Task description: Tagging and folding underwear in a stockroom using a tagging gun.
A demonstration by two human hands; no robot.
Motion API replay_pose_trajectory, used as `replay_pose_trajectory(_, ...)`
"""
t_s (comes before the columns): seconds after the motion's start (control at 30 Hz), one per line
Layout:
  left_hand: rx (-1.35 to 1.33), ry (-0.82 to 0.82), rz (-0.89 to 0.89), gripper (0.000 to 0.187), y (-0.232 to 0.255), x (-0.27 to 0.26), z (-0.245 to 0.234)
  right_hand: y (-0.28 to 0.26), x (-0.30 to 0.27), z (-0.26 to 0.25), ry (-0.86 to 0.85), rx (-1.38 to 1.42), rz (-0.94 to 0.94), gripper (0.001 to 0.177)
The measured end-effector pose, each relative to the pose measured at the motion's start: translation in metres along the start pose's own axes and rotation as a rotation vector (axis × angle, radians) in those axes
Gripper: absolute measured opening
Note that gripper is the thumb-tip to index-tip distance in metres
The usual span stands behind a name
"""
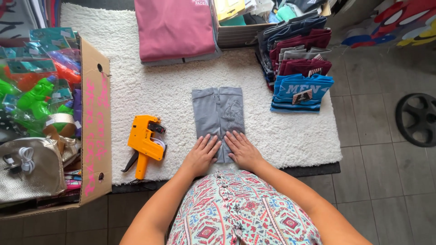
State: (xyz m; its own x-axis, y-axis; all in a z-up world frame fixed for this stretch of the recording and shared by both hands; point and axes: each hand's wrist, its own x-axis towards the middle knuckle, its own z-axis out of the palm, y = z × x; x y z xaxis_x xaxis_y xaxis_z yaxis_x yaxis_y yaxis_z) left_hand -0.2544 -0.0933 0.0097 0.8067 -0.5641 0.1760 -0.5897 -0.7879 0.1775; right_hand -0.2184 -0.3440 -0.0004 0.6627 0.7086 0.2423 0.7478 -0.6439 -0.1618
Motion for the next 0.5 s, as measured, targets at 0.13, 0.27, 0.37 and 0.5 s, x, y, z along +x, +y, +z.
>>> replay_pose_trajectory(0.13,-0.006,-0.063,-0.027,0.076,0.0,0.001,-0.005,0.004,0.003,0.0,-0.002,-0.038,-0.031,0.064)
replay_pose_trajectory(0.27,-0.022,-0.22,-0.106,0.093,-0.01,0.025,-0.006,0.021,0.022,-0.005,-0.115,-0.109,-0.02,0.092)
replay_pose_trajectory(0.37,-0.007,-0.23,-0.02,0.106,-0.025,0.029,0.005,0.035,0.037,-0.013,-0.139,-0.106,-0.023,0.114)
replay_pose_trajectory(0.5,-0.032,0.063,0.074,0.108,-0.037,0.034,0.0,0.046,0.049,-0.014,-0.017,-0.093,-0.028,0.112)
